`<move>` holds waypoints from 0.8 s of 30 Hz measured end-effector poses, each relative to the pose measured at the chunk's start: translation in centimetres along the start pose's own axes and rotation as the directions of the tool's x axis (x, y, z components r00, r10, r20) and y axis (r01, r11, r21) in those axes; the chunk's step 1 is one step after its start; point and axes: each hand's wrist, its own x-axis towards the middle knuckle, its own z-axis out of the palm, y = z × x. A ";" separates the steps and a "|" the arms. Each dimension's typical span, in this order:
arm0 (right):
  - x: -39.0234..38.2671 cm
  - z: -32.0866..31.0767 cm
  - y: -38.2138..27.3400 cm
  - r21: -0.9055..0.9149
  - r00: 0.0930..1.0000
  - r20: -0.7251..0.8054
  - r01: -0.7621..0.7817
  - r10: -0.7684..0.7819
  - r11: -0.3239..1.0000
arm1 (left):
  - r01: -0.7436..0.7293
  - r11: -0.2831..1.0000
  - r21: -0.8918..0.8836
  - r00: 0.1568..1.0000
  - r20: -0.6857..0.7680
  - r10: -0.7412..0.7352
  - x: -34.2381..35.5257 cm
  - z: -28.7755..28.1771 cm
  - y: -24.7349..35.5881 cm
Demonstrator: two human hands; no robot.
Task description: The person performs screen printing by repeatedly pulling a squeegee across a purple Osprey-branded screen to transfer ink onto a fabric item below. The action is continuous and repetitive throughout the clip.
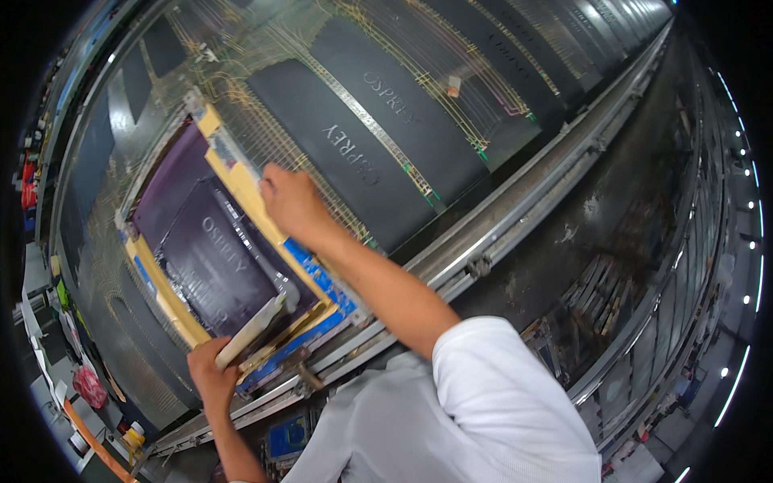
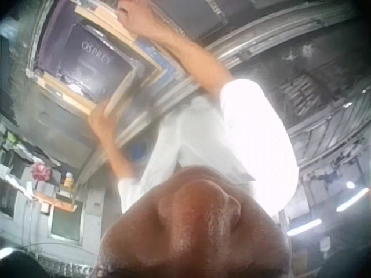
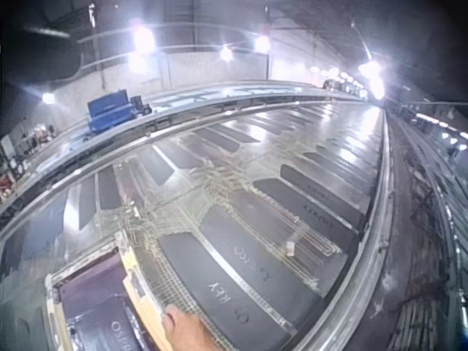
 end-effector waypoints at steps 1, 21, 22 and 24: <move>0.0 -0.5 -0.4 0.009 1.000 0.008 -0.003 0.003 1.000 | -0.005 1.000 0.013 1.000 0.021 0.004 0.4 -0.1 0.1; 1.2 -2.1 -0.2 0.127 0.903 0.395 -0.235 0.168 0.964 | 0.005 0.998 0.066 0.995 0.096 -0.012 2.2 1.2 0.4; 1.0 -2.0 -0.2 0.132 0.912 0.379 -0.218 0.154 0.967 | -0.001 0.998 0.065 0.996 0.092 -0.005 2.3 1.0 0.4; 0.7 -2.0 -0.3 0.139 0.930 0.349 -0.176 0.118 0.975 | 0.008 0.998 0.059 0.996 0.085 -0.013 2.1 1.0 0.3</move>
